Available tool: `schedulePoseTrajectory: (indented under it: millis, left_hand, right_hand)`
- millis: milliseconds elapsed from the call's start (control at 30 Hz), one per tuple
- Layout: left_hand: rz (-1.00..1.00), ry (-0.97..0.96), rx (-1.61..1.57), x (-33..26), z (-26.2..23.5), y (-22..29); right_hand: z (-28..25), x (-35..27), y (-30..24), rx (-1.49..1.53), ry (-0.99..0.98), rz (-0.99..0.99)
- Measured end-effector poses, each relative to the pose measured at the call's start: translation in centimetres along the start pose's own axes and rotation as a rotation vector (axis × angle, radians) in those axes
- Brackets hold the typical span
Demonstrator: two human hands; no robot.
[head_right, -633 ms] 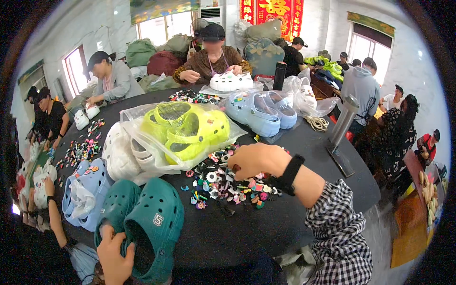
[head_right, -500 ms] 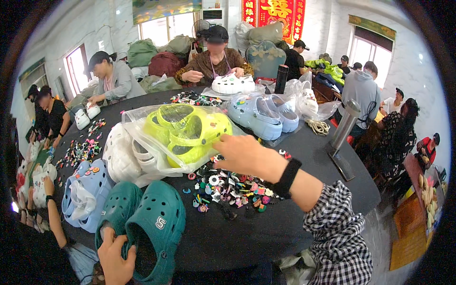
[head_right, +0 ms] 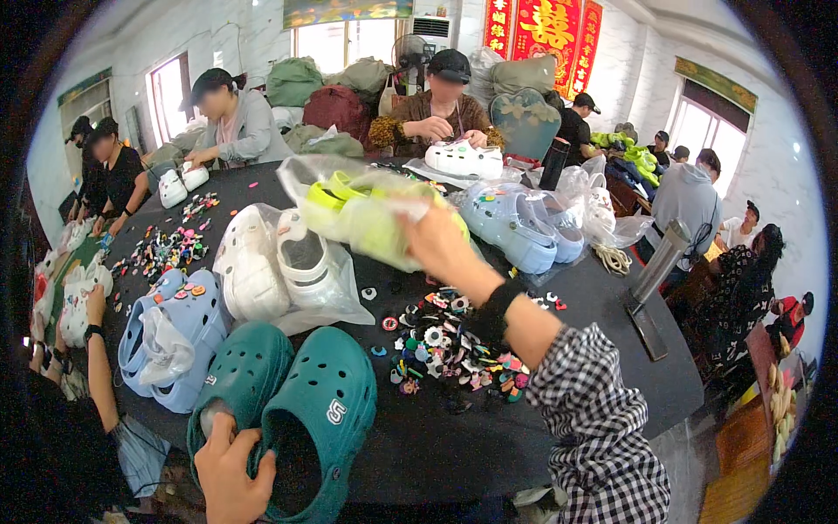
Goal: Decorating plastic clogs by inserting colorful charms into the holes.
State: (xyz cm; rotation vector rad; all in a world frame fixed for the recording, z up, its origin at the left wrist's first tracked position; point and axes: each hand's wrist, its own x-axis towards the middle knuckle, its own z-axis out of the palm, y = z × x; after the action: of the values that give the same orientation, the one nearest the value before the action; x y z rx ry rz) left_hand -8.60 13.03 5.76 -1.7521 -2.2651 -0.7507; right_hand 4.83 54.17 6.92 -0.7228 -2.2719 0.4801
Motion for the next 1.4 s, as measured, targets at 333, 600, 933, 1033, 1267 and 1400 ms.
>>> schedulePoseTrajectory:
  millis: [333,600,933,1033,1267,1400]
  left_hand:
    - [0.001,0.016,-0.041,0.0,0.2,0.0]
    - [-0.017,0.001,-0.073,-0.1,0.3,-0.4]
    - [-0.003,0.000,-0.082,0.2,-0.1,-0.3]
    - [-0.040,-0.045,-0.110,0.2,0.1,-0.3]
    - [-0.069,-0.050,-0.141,0.4,-0.1,-0.5]
    - [-0.044,-0.045,-0.145,0.5,-0.3,-0.6]
  right_hand:
    - [1.9,7.7,-1.8,0.105,0.199,-0.206]
    - [5.2,4.0,-4.8,-0.075,0.028,-0.469]
    - [4.2,-3.5,0.1,0.060,-0.468,-0.285]
    - [8.8,-3.8,2.6,0.099,-0.253,-0.272]
    - [6.1,0.9,6.3,-0.334,-0.401,-0.122]
    - [1.7,4.0,6.6,-0.337,-0.704,-0.029]
